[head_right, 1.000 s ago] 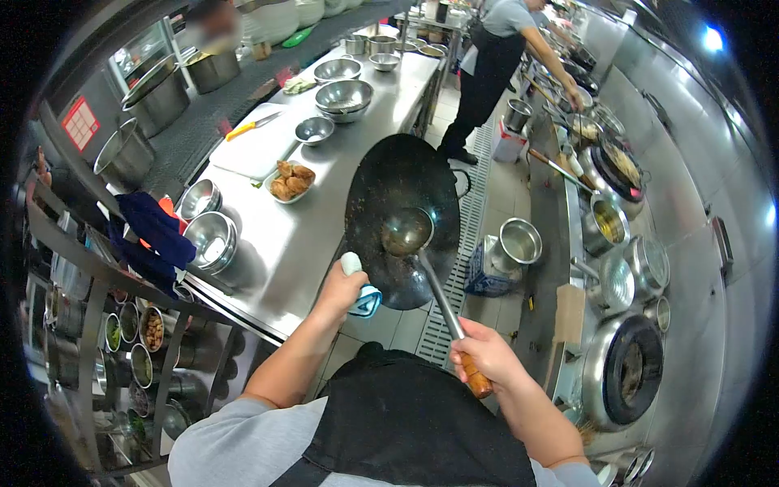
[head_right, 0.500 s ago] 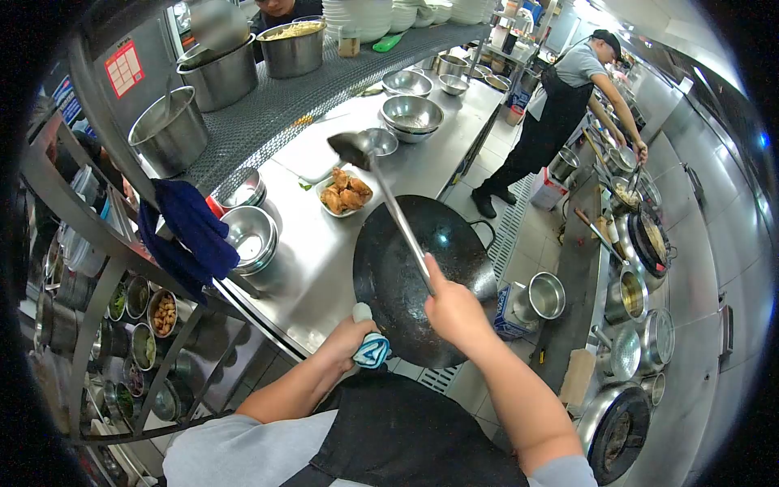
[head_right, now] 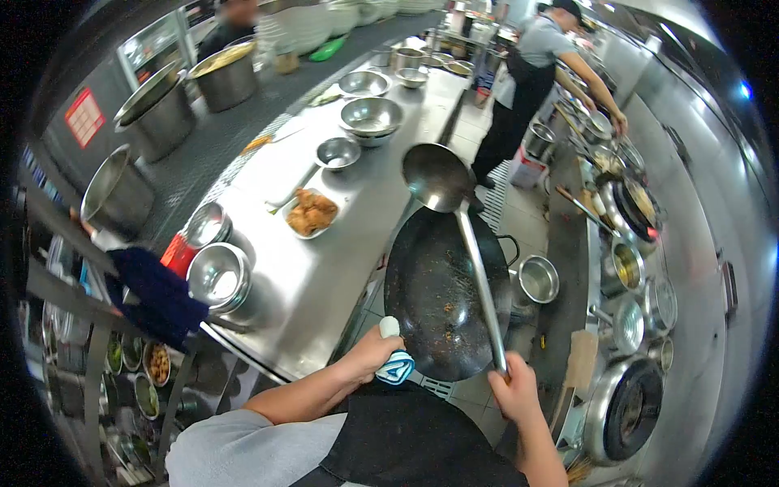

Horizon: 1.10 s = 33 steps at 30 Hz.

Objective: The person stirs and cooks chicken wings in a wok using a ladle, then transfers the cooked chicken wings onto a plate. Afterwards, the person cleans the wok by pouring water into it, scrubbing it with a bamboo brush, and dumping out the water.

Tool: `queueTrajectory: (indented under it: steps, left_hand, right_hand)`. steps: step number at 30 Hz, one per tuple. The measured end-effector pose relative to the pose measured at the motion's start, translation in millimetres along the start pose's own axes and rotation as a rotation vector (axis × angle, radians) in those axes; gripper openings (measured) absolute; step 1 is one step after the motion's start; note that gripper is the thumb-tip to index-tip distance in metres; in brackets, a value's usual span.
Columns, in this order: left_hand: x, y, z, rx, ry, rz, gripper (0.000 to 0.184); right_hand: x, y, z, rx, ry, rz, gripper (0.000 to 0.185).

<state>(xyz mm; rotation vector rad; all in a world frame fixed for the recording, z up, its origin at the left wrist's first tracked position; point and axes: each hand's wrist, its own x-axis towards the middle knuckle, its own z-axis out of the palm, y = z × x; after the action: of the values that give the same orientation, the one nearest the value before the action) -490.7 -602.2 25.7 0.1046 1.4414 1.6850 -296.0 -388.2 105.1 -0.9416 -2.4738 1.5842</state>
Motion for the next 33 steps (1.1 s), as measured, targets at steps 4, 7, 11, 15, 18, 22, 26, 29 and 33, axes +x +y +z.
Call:
queueTrajectory:
  steps: [4,7,11,15,18,22,26,29,33]
  left_hand:
    - [37.0,0.4,59.8,0.021,-0.121,-0.119,0.013]
    - [51.2,11.2,130.3,-0.017,-0.207,-0.298,0.007]
    - [75.9,0.7,239.1,0.061,-0.344,-0.463,0.008]
    - [100.7,-30.9,361.3,0.163,-0.505,-0.414,0.008]
    - [118.0,-68.6,454.1,0.201,-0.606,-0.443,0.009]
    - [127.3,-132.5,571.8,0.184,-0.738,-0.602,0.013]
    - [129.2,-184.2,660.9,0.164,-0.894,-0.749,0.021]
    - [131.7,-241.8,708.3,0.155,-0.827,-0.759,0.018]
    - [140.4,-294.4,726.3,0.161,-0.830,-0.789,0.018]
  right_hand:
    - [-94.6,100.9,-28.4,-0.054,0.365,0.086,0.021]
    - [-152.5,178.9,-26.2,-0.251,0.611,0.309,0.027]
    - [-205.4,267.7,-4.9,-0.078,0.894,0.570,0.025]
    - [-229.3,292.6,-24.2,0.174,1.121,0.655,0.025]
    - [-254.5,328.4,-60.6,0.136,1.170,0.792,0.023]
    - [-279.0,366.9,-111.4,0.237,1.402,0.624,0.015]
    - [-285.5,320.6,-198.0,0.154,1.540,0.559,0.013]
    - [-268.4,240.1,-262.0,0.314,1.598,0.313,0.015]
    - [-259.2,194.4,-302.3,0.563,1.535,0.365,0.042]
